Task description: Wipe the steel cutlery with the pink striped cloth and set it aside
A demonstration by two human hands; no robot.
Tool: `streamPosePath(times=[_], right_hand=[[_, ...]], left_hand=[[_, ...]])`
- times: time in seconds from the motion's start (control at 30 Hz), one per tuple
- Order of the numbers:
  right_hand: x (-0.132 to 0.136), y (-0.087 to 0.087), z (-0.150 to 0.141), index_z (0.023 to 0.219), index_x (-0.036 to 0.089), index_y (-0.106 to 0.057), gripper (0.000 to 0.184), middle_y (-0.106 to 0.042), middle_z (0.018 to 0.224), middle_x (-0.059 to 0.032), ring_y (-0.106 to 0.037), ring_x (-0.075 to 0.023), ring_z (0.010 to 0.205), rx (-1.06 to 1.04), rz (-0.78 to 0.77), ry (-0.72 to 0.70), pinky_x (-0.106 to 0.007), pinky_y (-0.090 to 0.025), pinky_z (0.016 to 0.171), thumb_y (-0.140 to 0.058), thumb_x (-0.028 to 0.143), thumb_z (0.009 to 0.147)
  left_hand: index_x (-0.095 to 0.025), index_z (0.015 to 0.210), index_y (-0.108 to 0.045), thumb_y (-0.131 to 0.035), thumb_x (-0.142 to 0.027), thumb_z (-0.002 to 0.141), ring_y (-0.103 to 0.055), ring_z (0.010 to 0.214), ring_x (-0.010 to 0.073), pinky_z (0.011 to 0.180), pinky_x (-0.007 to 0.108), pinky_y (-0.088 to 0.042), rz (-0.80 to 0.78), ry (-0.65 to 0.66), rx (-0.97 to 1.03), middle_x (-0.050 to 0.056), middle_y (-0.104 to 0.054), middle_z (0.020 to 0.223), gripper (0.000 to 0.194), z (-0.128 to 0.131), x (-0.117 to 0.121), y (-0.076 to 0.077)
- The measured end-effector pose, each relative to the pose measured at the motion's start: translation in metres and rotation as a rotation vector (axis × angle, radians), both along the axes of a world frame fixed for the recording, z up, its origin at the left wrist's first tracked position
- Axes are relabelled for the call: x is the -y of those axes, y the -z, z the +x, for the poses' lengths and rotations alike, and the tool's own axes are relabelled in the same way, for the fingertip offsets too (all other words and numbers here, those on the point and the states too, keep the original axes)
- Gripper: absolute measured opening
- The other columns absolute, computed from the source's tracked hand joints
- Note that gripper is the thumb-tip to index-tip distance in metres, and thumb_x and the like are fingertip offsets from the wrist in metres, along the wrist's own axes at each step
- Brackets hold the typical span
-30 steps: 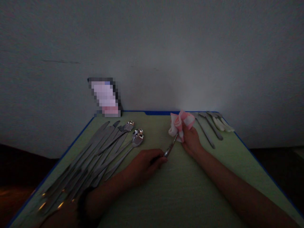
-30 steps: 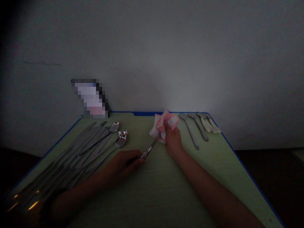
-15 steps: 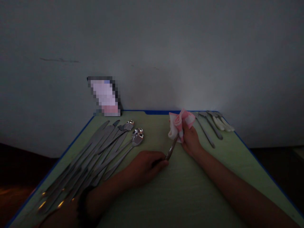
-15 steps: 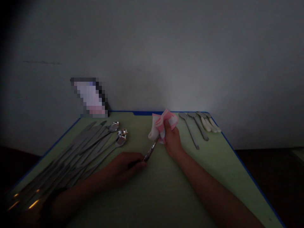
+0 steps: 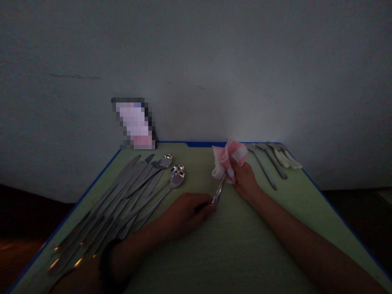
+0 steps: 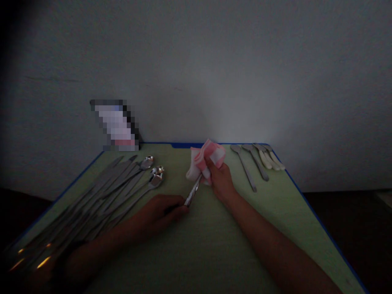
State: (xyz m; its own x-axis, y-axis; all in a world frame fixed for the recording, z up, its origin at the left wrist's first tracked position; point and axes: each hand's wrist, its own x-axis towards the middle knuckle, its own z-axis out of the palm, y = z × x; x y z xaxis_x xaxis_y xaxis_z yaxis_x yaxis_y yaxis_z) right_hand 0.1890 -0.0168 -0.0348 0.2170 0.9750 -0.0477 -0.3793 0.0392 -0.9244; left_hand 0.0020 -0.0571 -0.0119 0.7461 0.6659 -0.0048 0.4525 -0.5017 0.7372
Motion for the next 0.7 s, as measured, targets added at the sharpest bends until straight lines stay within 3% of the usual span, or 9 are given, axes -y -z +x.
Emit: streamPosePath(times=[0.3,0.53,0.7], right_hand=[[0.016,-0.009,-0.013,0.058,0.016,-0.054,0.039,-0.050,0.049,0.0030,-0.040,-0.0083,0.043,0.268,-0.044,0.093,-0.022,-0.031,0.043,-0.056,0.053,0.068],[0.031,-0.017,-0.025,0.054,0.016,-0.048,0.042,-0.043,0.045,0.0041,-0.037,-0.0083,0.043,0.467,-0.056,0.042,-0.021,-0.027,0.040,-0.053,0.055,0.071],[0.033,-0.015,-0.026,0.058,0.017,-0.051,0.039,-0.046,0.049,0.0034,-0.038,-0.0087,0.045,0.468,-0.032,0.012,-0.021,-0.029,0.042,-0.053,0.053,0.073]], left_hand=[[-0.016,0.067,-0.050,-0.038,-0.029,0.090,-0.046,0.056,0.0087,0.053,0.019,-0.032,-0.022,-0.078,0.040,-0.005,-0.048,0.060,0.029,0.000,-0.001,0.003],[-0.017,0.077,-0.059,-0.054,-0.031,0.081,-0.050,0.060,0.0096,0.055,0.019,-0.035,-0.035,-0.191,0.101,-0.004,-0.057,0.068,0.015,0.000,-0.004,0.005],[-0.015,0.068,-0.058,-0.048,-0.032,0.084,-0.046,0.051,0.0081,0.049,0.019,-0.033,-0.010,-0.250,0.063,-0.005,-0.054,0.058,0.024,-0.001,-0.005,0.000]])
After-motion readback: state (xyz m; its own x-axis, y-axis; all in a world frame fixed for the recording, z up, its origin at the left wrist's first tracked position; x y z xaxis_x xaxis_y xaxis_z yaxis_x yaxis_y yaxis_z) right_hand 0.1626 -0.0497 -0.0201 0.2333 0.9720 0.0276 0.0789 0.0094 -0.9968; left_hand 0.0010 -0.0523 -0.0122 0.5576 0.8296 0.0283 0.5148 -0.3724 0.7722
